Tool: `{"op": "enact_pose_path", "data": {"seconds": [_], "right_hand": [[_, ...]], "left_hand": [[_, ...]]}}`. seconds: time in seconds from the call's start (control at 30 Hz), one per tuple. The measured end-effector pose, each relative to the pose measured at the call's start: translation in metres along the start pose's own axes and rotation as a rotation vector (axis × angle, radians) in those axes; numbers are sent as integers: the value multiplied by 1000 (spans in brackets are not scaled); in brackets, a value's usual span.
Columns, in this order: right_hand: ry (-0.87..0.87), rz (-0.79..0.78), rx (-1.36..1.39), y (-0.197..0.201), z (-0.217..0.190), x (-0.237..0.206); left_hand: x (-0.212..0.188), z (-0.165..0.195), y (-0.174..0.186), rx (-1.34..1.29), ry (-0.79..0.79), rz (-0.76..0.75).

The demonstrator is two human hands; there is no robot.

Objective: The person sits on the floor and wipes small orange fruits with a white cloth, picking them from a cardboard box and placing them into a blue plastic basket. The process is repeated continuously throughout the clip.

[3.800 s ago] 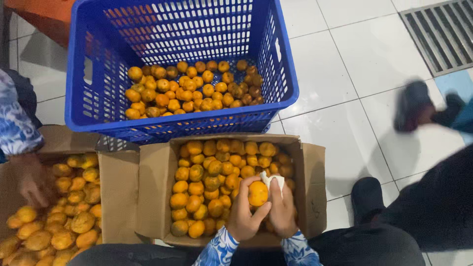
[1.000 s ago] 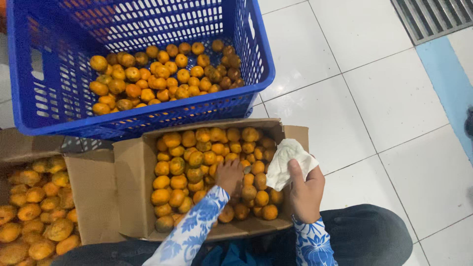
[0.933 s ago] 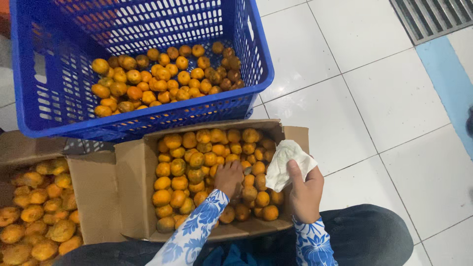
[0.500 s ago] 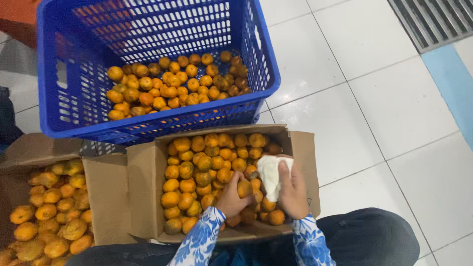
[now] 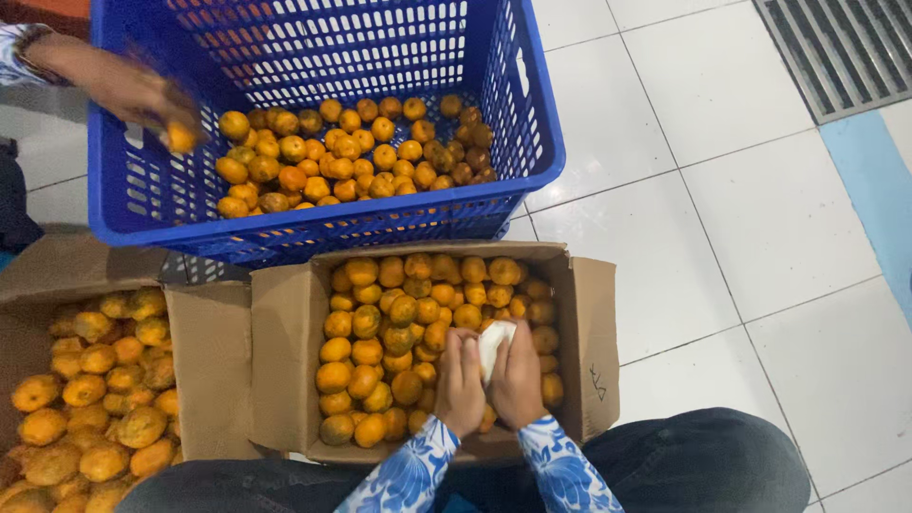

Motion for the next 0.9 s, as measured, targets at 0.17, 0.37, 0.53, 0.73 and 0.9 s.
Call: {"op": "enact_pose_path", "data": {"seconds": [0.17,0.37,0.53,0.73,0.9], "right_hand": [[-62,-48,66,-8,6,-7],[-102,39,-226,-28,32,-10],[-481,-188,482,-29,37,8],[-676,-761,1858,13,-1,5],[-592,-921,2025,30,-37,1]], "left_hand": [[3,-7,0,116,-249,74],[7,-14,5,81,-101,65],[36,14,23,-79,-299,-17],[126,111,85,132,-443,248],[188,187,122,817,-303,361]]}}
Point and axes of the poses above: each hand's wrist, its own x-axis towards the middle knuckle, its own y-axis out of the back of the hand, z = x × y, the point moved 1 cm from there along x, towards the middle knuckle
